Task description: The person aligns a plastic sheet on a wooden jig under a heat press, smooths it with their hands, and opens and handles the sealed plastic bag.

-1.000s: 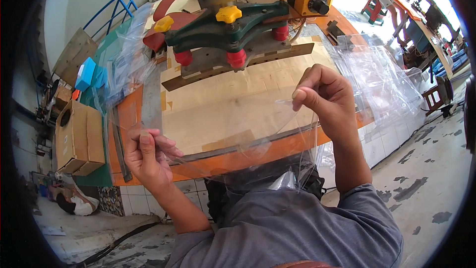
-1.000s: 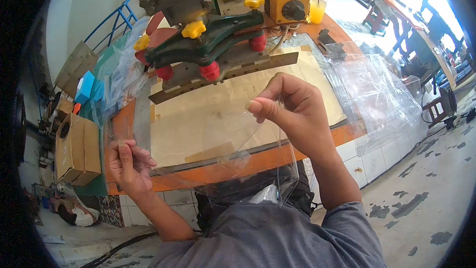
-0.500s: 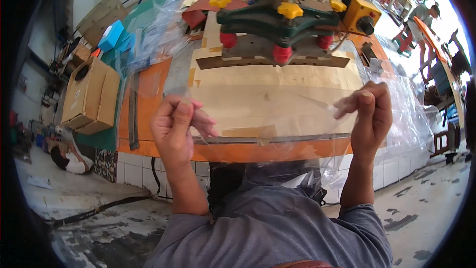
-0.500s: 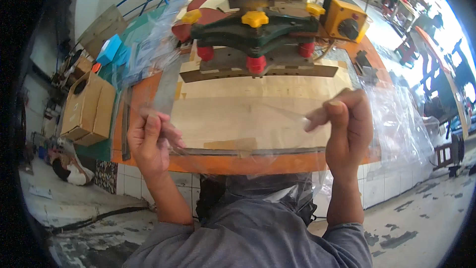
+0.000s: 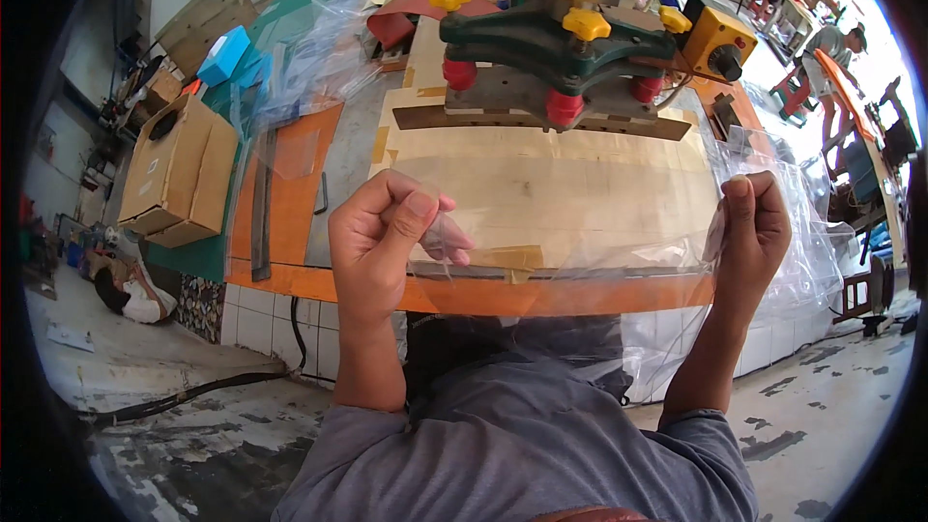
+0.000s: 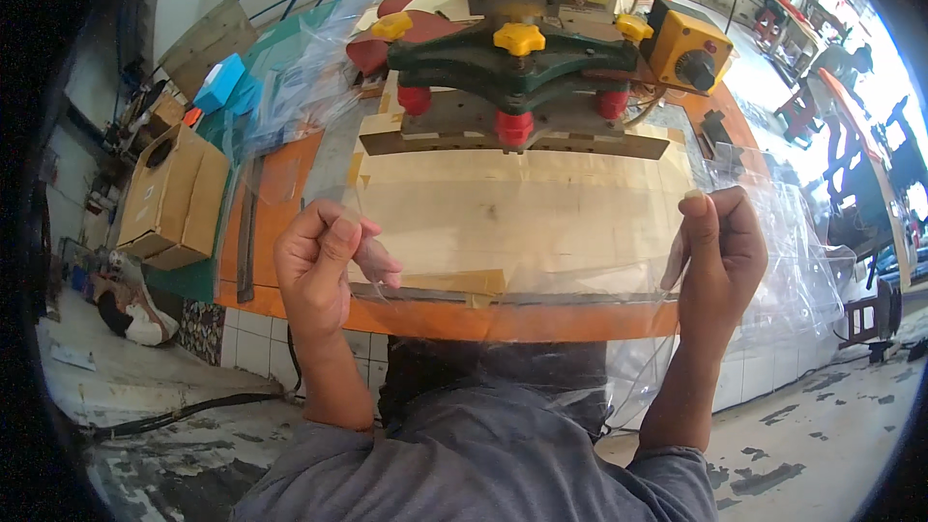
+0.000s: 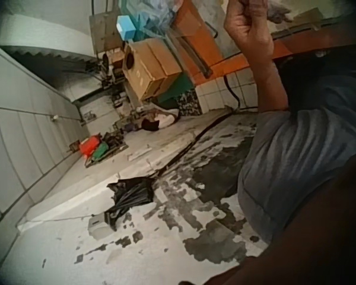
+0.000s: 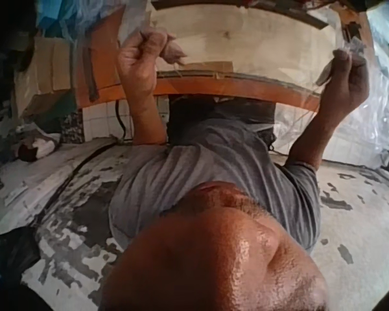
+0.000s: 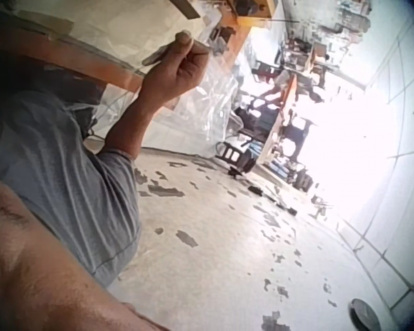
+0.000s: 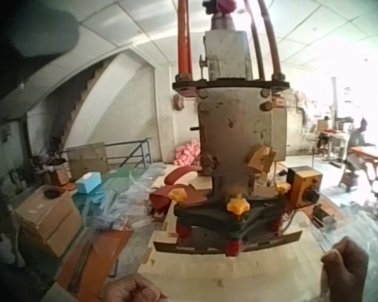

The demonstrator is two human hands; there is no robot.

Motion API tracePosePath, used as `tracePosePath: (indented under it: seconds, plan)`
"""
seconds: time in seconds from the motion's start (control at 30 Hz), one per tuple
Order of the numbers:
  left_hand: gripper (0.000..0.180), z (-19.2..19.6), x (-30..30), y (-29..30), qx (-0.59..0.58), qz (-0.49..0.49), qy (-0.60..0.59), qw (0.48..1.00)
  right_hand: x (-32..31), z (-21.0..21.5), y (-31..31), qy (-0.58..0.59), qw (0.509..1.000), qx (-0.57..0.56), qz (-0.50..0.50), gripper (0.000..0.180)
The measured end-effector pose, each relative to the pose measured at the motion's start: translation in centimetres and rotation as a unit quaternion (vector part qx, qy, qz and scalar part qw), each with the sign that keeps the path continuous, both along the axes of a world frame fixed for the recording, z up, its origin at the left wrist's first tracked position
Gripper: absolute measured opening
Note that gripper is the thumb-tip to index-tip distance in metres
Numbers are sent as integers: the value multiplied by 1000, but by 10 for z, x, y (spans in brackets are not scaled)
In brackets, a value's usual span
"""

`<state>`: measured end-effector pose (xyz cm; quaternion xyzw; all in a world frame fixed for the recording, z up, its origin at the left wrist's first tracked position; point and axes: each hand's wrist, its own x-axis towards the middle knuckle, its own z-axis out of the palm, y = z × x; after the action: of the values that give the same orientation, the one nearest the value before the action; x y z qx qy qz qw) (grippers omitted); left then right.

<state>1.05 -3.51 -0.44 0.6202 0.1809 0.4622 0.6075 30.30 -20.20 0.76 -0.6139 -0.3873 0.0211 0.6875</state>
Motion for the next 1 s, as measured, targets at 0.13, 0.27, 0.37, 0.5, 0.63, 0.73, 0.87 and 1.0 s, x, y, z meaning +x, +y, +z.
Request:
tracePosePath:
  seconds: [0.13,0.27,0.37,0.5,0.63,0.73,0.87,1.0]
  plan:
    - [23,0,1,1,-11,1,6,1000,5,-2,-7,37,999,-3,25,28]
    - [24,0,3,2,-11,6,21,1000,8,1,-14,68,996,-7,59,28]
    - [30,-1,3,0,7,33,42,999,13,3,-19,78,991,-13,112,25]
    - [29,-6,1,8,9,32,35,999,12,10,-27,65,986,-22,151,23]
    - [28,-6,1,5,7,43,37,998,15,6,-36,22,985,-49,161,20]
    - [27,1,4,3,-4,28,40,999,9,10,-37,17,991,-71,117,18]
    - [27,6,5,3,0,-14,43,999,18,3,-38,-22,994,-58,85,21]
    - [27,6,10,0,20,13,42,999,17,-1,-32,-30,995,-22,92,25]
